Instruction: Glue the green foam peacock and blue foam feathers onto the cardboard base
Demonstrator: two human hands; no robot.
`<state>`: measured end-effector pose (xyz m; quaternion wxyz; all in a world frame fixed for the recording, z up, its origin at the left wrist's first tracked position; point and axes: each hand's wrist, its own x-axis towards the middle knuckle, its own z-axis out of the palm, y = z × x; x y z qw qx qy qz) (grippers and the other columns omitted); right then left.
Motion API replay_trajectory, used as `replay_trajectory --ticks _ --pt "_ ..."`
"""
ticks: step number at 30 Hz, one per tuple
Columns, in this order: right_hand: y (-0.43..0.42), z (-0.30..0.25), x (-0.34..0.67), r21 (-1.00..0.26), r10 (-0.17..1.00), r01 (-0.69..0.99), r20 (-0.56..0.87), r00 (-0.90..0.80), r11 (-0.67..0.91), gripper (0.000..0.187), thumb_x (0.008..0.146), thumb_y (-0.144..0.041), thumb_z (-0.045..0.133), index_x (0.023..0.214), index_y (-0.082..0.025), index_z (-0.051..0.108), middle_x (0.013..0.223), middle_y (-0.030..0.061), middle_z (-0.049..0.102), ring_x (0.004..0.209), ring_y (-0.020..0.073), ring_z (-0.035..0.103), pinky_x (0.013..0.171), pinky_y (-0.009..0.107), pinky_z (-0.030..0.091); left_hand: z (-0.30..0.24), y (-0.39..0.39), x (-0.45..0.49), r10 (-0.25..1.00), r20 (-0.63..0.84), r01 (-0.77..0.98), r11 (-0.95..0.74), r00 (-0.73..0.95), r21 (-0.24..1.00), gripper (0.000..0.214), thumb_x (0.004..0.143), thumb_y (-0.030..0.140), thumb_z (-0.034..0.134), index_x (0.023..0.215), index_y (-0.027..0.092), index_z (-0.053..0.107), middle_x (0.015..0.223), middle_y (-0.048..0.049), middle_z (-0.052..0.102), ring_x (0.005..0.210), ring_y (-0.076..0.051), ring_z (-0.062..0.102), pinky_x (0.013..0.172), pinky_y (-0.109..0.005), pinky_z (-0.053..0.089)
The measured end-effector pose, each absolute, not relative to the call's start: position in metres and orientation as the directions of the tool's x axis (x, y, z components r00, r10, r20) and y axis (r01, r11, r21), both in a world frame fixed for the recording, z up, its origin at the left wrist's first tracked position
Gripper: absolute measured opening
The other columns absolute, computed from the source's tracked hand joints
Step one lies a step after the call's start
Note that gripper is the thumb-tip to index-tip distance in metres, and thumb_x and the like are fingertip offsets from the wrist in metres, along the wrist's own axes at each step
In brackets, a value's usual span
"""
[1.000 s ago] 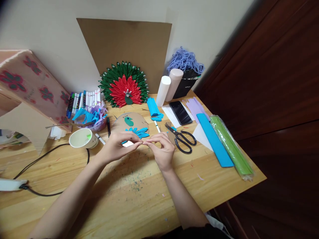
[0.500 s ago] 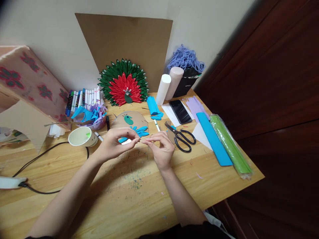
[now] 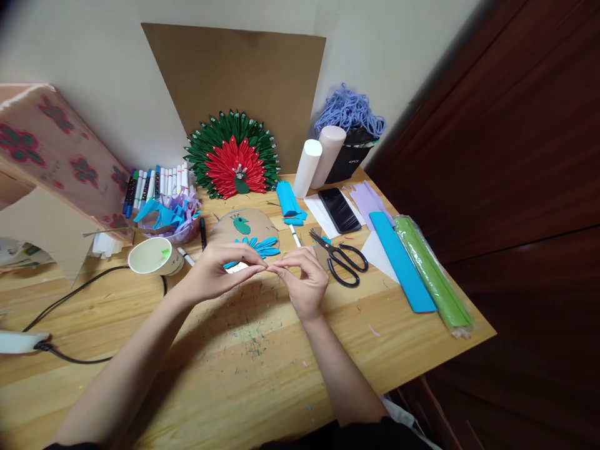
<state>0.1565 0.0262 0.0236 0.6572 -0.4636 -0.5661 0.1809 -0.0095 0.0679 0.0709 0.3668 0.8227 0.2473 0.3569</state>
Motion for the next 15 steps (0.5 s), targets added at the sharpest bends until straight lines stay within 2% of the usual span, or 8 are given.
replay_trajectory --ticks 5,11,15 --pt "0.0254 0.0225 0.1564 -0.805 0.76 0.327 0.584 0.285 0.496 0.009 0.065 -0.027 0.077 0.067 -0.025 0.068 0.062 -0.0006 0.063 0.065 0.017 0.055 0.063 0.034 0.044 0.0721 0.0669 -0.0112 0.636 0.427 0.158 -0.655 0.644 0.739 0.013 0.084 0.022 0.053 0.079 0.016 0.064 0.076 -0.0037 0.068 0.067 -0.012 0.061 0.064 -0.023 0.049" --pt "0.024 0.0211 0.1531 -0.786 0.729 0.366 0.609 0.313 0.499 0.01 0.066 -0.027 0.076 0.067 -0.025 0.066 0.061 -0.0006 0.063 0.064 0.0175 0.056 0.063 0.035 0.045 0.073 0.0657 -0.0103 0.585 0.492 0.177 -0.741 0.645 0.648 0.012 0.084 0.018 0.05 0.079 0.016 0.062 0.073 -0.0038 0.066 0.065 -0.011 0.059 0.063 -0.021 0.047" --pt "0.023 0.0224 0.1501 -0.769 0.701 0.362 0.634 0.326 0.527 0.01 0.067 -0.025 0.076 0.068 -0.025 0.066 0.062 -0.001 0.063 0.065 0.017 0.055 0.064 0.035 0.045 0.0744 0.0648 -0.0099 0.582 0.51 0.185 -0.754 0.634 0.63 0.01 0.082 0.015 0.051 0.078 0.015 0.06 0.071 -0.0036 0.065 0.064 -0.011 0.057 0.061 -0.021 0.046"
